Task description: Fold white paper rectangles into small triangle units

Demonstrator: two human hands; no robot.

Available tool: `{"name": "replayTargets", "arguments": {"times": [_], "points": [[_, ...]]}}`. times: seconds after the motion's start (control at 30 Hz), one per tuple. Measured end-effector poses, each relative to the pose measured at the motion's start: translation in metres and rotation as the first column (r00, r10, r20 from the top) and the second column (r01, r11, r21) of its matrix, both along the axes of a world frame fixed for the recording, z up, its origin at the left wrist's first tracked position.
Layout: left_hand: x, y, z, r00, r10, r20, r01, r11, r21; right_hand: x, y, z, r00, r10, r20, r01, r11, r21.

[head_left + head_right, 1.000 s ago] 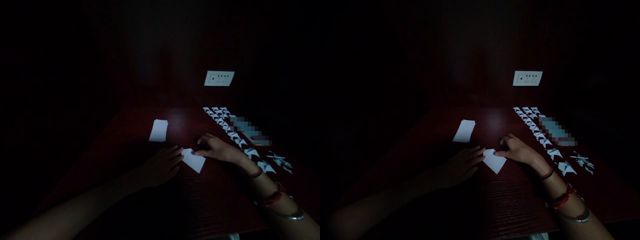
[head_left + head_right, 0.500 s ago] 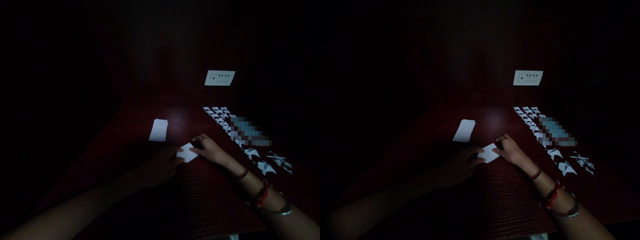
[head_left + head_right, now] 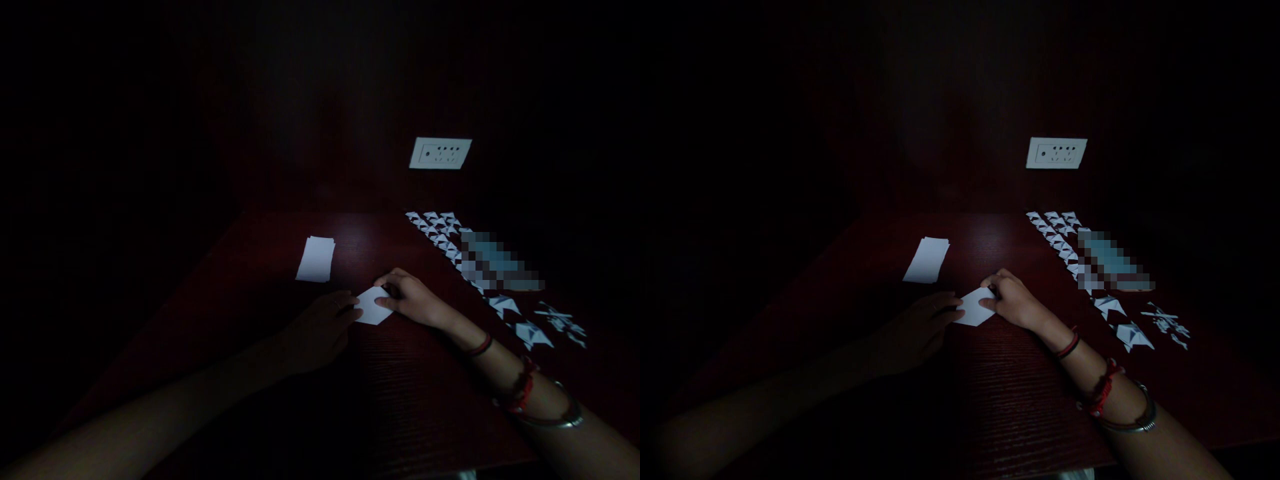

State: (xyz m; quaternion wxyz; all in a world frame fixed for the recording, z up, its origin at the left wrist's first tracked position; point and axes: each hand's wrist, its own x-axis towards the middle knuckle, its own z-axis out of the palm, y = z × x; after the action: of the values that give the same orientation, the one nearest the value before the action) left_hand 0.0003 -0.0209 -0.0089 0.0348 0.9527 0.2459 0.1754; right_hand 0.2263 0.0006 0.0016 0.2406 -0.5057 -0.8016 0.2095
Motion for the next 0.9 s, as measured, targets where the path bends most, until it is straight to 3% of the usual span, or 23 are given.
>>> {"name": "replayTargets", "arguments": {"times": [0.17,0.33,0.5,0.63,0.8,0.9], "points": [[-0.001,0.002,-0.003,1.000,-0.017,0.022,0.018,1.000,-0.005,-0.001,-0.002,0.002,0.998,0.065,0.004,-0.065,0.998,-0.018],[-0.001,0.001,-0.002,1.000,-0.014,0.022,0.014,1.000,-0.018,0.001,0.000,0.002,0.999,0.026,0.035,-0.027,0.999,0.033],[0.000,-0.001,0.000,1.000,-0.010,0.016,0.011,1.000,-0.019,0.000,-0.001,0.005,0.995,0.081,0.054,-0.082,0.996,0.019],[-0.001,0.000,-0.002,1.000,-0.008,0.012,0.008,1.000,-0.005,-0.003,-0.004,0.008,0.993,0.113,-0.022,-0.113,0.994,0.003],[-0.001,0.000,-0.003,1.000,-0.002,0.013,0.002,1.000,0.010,-0.005,-0.007,0.012,0.966,0.053,-0.254,-0.060,0.998,-0.017],[0.001,0.000,-0.001,1.000,0.008,-0.007,-0.007,1.000,0.014,-0.005,-0.008,0.016,0.976,0.046,-0.211,-0.032,0.997,0.068]]}}
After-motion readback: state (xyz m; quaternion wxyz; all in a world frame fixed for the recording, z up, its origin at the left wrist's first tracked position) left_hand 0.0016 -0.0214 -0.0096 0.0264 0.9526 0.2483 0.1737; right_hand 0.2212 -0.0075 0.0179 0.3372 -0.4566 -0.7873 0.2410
